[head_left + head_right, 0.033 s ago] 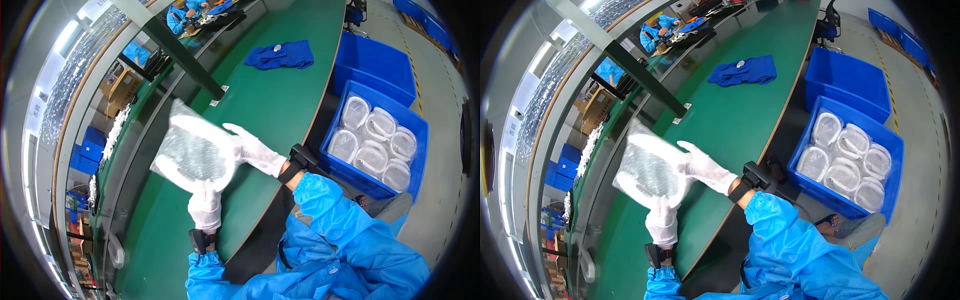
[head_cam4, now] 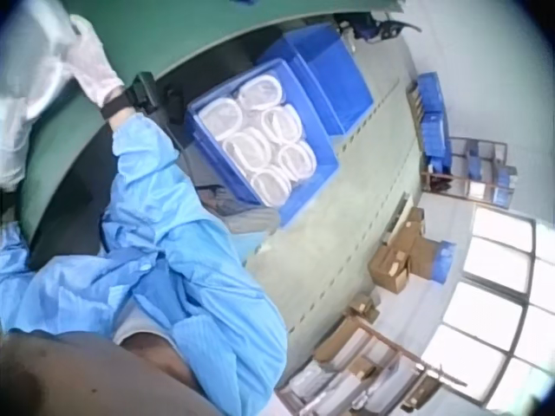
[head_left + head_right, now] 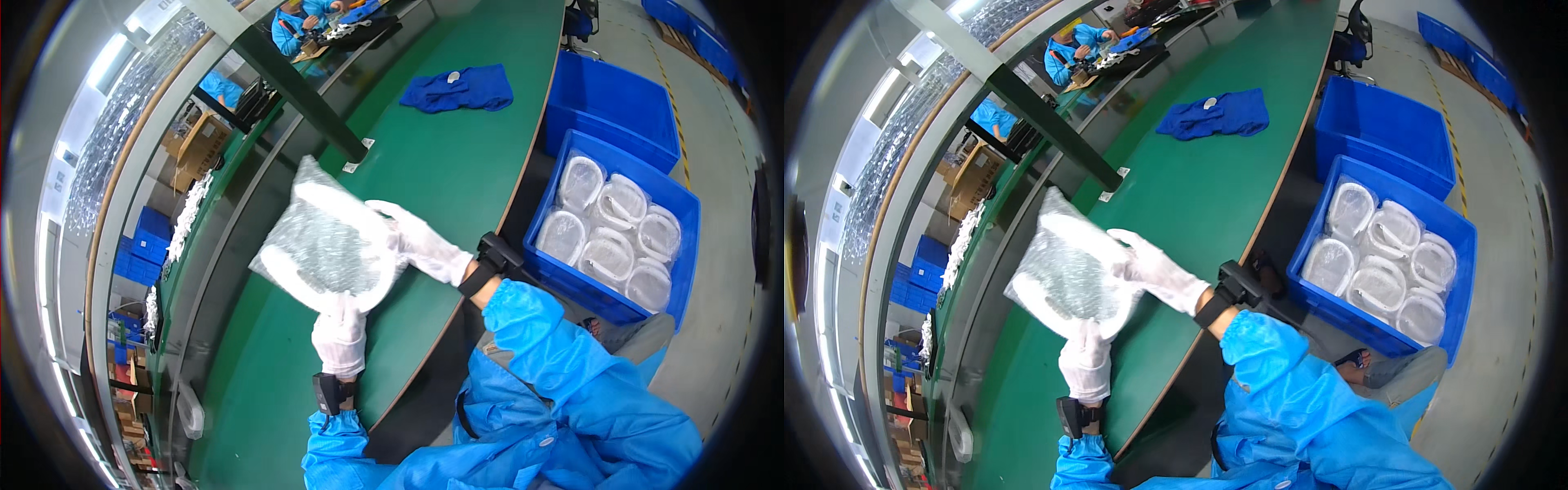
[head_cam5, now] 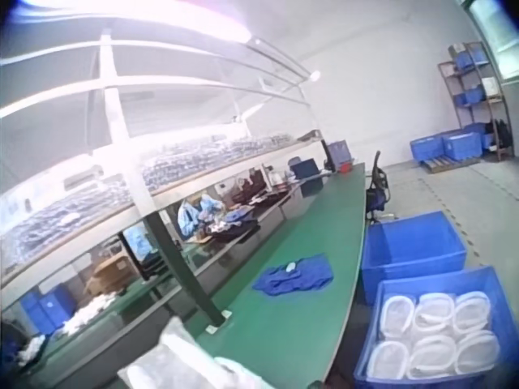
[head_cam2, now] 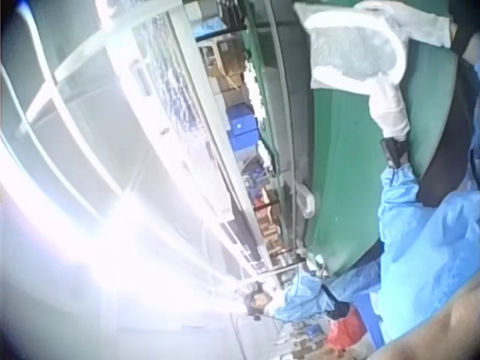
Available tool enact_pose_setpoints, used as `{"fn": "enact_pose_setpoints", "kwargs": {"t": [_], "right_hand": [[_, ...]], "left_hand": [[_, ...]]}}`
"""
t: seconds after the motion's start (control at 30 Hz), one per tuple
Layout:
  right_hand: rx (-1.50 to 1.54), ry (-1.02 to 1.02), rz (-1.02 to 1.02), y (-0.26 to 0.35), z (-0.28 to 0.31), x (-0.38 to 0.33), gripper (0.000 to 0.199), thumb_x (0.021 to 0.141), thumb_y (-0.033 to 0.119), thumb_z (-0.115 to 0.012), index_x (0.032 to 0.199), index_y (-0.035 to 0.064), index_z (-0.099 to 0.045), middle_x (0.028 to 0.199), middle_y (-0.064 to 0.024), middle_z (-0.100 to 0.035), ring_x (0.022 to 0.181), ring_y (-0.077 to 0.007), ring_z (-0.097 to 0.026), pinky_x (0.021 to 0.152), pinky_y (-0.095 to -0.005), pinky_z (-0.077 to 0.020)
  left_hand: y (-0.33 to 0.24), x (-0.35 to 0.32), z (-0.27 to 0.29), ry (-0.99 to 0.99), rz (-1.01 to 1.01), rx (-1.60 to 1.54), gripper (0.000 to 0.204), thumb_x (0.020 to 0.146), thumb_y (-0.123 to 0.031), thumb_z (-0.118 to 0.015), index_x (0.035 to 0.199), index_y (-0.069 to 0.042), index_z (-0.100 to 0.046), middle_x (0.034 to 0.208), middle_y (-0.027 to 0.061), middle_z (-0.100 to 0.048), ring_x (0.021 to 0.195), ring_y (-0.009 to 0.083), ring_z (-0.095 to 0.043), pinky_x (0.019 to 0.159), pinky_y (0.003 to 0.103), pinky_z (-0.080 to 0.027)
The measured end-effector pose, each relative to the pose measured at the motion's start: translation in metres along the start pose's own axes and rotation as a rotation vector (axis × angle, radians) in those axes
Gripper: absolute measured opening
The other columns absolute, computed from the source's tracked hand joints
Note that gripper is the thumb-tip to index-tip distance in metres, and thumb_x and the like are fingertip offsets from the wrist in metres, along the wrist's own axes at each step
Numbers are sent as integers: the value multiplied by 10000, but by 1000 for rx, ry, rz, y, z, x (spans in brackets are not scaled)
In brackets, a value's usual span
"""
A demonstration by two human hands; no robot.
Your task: Packing bubble-wrapped white U-shaped products into a blue plastic bin in a manufacturing facility.
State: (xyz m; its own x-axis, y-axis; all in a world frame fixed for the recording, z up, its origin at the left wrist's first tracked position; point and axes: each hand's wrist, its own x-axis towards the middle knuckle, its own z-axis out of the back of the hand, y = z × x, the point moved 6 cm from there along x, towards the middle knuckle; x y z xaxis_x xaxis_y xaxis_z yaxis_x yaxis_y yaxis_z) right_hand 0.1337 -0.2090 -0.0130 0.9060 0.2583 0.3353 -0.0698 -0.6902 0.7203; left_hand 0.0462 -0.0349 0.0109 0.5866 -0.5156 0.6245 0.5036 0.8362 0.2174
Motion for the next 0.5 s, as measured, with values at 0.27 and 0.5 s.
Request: {"fn": "enact_pose_setpoints", "kwargs": {"t": [0.27,0.5], "right_hand": [[-1401,-45,247,10,6,-8,481,818,230,-702,1156,-18,-466,999,-114,-575,876,-159,-597,739,-301,-526],[31,-311,-260,-22,19,-12,188,791,-21,-622,962,11,-550,770,-36,-566,665,-147,-614,597,-280,-535]], "left_hand": [[-1,2,-3,-3,-29,-94,409,702,-38,-704,1098,-65,-605,1038,122,-627,859,329,-631,701,408,-532],[13,-3,12,-160,442,-517,910,579,-94,-873,1326,-31,-359,1345,168,-376,1078,329,-551,865,404,-515]]}}
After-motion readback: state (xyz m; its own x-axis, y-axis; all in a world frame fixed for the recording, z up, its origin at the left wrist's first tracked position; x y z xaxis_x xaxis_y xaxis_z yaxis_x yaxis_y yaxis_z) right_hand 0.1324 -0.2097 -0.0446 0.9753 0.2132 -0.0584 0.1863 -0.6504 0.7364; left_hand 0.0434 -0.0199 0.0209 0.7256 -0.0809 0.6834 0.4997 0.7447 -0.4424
